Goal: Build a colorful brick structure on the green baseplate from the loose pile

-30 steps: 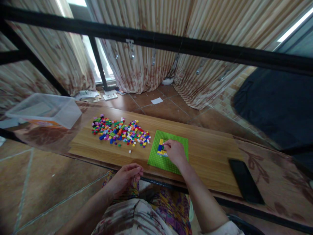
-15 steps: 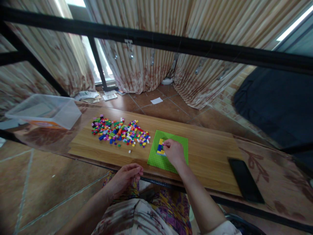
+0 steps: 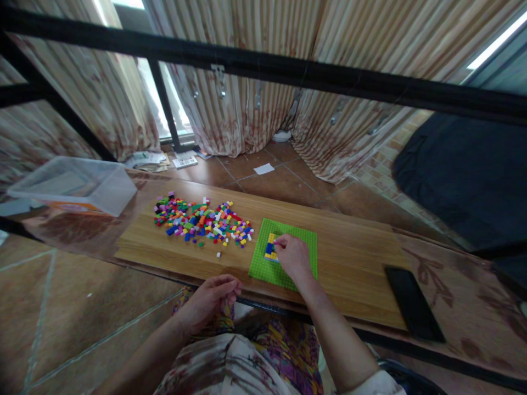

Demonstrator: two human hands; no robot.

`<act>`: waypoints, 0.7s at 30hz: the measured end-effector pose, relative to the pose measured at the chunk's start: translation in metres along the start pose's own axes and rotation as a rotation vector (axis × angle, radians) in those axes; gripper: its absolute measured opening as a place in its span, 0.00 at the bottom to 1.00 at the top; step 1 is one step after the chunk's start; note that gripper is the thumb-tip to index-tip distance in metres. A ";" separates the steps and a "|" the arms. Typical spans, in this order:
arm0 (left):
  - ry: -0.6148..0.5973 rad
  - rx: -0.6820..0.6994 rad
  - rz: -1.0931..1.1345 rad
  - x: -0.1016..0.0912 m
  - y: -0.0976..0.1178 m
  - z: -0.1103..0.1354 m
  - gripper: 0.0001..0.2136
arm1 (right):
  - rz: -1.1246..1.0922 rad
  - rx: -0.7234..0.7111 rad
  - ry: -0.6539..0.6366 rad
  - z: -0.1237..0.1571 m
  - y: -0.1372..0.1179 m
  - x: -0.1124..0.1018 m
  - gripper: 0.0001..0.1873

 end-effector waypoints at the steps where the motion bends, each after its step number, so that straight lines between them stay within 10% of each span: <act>1: 0.001 -0.001 0.001 0.000 0.000 0.000 0.15 | -0.005 0.004 0.000 0.000 0.000 0.000 0.07; 21: -0.015 0.006 0.004 -0.001 -0.005 -0.006 0.14 | 0.038 0.119 -0.119 -0.019 0.005 0.008 0.06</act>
Point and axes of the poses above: each hand's wrist, its own z-axis away from the middle knuckle, its own x-axis out of the palm, y = z × x, the point moved 7 cm from there along -z, towards the middle knuckle, and after that the axes turned 6 degrees about x, right-handed, at the moved point
